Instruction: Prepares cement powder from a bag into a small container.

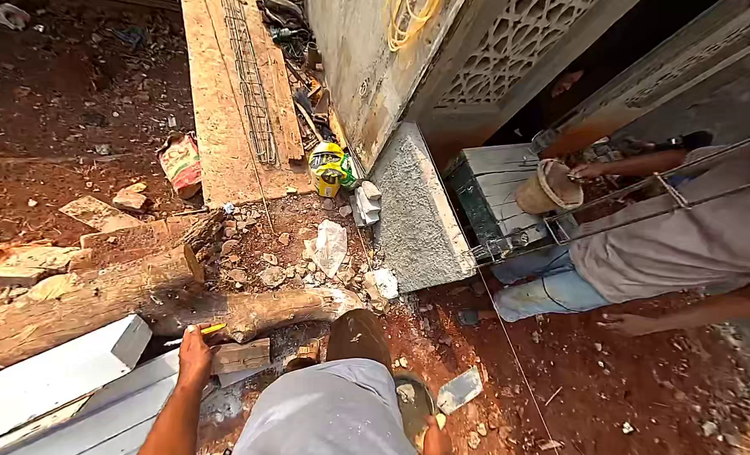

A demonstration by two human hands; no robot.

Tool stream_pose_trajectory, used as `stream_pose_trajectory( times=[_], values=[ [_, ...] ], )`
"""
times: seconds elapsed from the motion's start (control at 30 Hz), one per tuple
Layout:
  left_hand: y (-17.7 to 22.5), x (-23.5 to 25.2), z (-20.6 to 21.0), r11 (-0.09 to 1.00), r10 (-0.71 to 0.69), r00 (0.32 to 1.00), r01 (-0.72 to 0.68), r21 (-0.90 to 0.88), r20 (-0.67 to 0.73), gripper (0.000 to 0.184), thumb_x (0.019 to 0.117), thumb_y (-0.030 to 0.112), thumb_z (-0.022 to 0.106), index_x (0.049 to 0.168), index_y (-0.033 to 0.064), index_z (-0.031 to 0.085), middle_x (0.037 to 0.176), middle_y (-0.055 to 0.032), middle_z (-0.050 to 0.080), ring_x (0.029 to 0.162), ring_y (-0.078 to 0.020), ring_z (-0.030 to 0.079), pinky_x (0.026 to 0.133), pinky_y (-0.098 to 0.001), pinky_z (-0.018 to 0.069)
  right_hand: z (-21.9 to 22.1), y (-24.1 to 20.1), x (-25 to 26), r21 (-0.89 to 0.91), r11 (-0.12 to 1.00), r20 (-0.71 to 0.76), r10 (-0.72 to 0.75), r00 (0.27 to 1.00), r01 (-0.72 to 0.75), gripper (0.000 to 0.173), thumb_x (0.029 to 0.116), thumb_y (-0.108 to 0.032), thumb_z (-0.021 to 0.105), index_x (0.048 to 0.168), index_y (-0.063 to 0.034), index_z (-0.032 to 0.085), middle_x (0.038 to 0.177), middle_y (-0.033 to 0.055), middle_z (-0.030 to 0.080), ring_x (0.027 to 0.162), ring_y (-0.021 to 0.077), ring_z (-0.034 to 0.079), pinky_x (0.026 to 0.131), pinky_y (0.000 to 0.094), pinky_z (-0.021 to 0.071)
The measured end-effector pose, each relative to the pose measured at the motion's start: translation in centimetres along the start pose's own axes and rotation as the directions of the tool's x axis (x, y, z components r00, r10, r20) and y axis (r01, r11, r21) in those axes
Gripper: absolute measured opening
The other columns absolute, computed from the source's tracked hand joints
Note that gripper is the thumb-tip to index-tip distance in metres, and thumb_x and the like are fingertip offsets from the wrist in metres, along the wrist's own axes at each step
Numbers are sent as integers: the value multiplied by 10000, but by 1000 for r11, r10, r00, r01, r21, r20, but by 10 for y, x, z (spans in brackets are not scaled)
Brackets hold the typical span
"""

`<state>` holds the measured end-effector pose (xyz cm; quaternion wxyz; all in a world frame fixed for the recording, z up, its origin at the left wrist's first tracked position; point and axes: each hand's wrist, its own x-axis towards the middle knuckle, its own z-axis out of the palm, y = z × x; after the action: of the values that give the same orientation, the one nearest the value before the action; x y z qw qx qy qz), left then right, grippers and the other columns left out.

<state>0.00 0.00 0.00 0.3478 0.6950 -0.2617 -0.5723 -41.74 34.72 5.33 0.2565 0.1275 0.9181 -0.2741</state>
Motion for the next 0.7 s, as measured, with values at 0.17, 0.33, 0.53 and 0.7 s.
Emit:
stream_pose_trajectory(
  times=[0.17,0.33,0.53,0.7],
  values=[
    [32,26,-11,997,64,997,-62,38,-46,559,1122,383,154,1349,33,527,1253,-123,695,1011,-220,723,825,-425,604,82,-117,51,232,973,72,-22,997,5,460,1051,-311,543,1382,8,547,1221,262,618,1032,369,628,848,587,534],
    [35,28,-6,993,-93,975,106,54,-200,583,1114,423,136,1367,46,502,1258,-127,687,1013,-233,715,794,-428,592,185,-241,75,307,948,227,12,974,-83,379,1051,-307,528,1316,-35,526,937,136,557,702,240,564,637,455,532],
    [88,136,82,965,-263,941,260,-42,-213,665,1098,476,33,1473,61,393,1310,-172,639,1008,-252,697,780,-435,576,306,-362,122,265,948,243,109,964,-174,415,1040,-301,543,1347,-24,500,974,151,542,720,247,553,639,457,522],
    [229,290,197,975,-219,972,220,12,-84,649,1110,475,89,1490,46,394,1323,-190,646,1029,-265,713,836,-438,595,401,-492,118,200,933,249,247,936,-299,458,1059,-353,515,1329,16,547,1058,194,591,841,277,578,742,490,516]
  ],
)
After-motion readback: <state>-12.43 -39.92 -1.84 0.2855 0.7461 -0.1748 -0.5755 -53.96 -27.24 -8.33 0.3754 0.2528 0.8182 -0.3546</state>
